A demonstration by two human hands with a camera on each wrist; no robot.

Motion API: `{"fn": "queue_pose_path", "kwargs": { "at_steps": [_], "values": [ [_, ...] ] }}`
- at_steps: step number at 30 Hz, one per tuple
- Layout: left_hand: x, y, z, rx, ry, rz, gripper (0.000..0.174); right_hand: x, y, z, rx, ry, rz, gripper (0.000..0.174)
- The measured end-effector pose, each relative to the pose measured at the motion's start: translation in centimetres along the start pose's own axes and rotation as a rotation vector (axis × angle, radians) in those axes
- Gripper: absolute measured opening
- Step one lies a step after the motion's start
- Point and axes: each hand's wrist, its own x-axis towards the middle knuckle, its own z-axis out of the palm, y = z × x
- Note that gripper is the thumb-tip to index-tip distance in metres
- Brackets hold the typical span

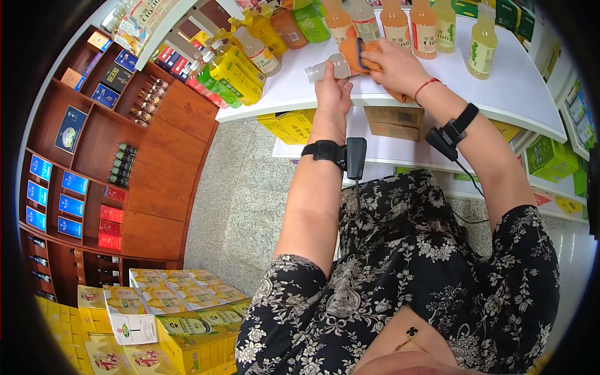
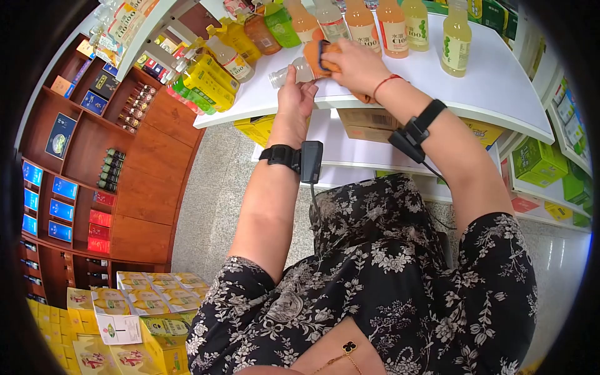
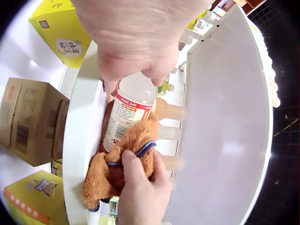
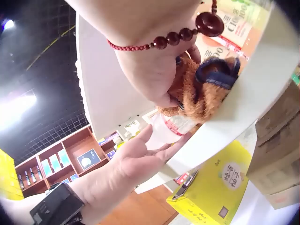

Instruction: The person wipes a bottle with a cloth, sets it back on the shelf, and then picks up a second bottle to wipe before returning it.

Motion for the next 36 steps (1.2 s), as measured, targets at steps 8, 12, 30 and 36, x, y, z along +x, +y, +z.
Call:
{"fn": "queue_pose_path", "kwargs": {
  "at_steps": [8, 12, 30, 36],
  "values": [
    [-1.0, 0.5, 0.9, 0.064, 0.090, 0.022, 0.044, -3.6, 3.7, -1.8, -0.034, -0.003, 0.192, 0.036],
    [-0.6, 2.7, 0.4, -0.026, 0.012, 0.177, 0.035, -3.7, 3.5, -1.9, 0.000, -0.039, 0.270, 0.038],
    [4.0, 13.0, 0.7, 0.692, 0.251, 0.607, 0.058, -6.0, 6.4, -3.3, 0.798, 0.797, 0.296, 0.034],
    [4.8, 11.1, 3.6, 0.862, 0.202, 0.535, 0.057, -5.5, 5.7, -0.7, 0.319, 0.425, 0.198, 0.045]
  ]
}}
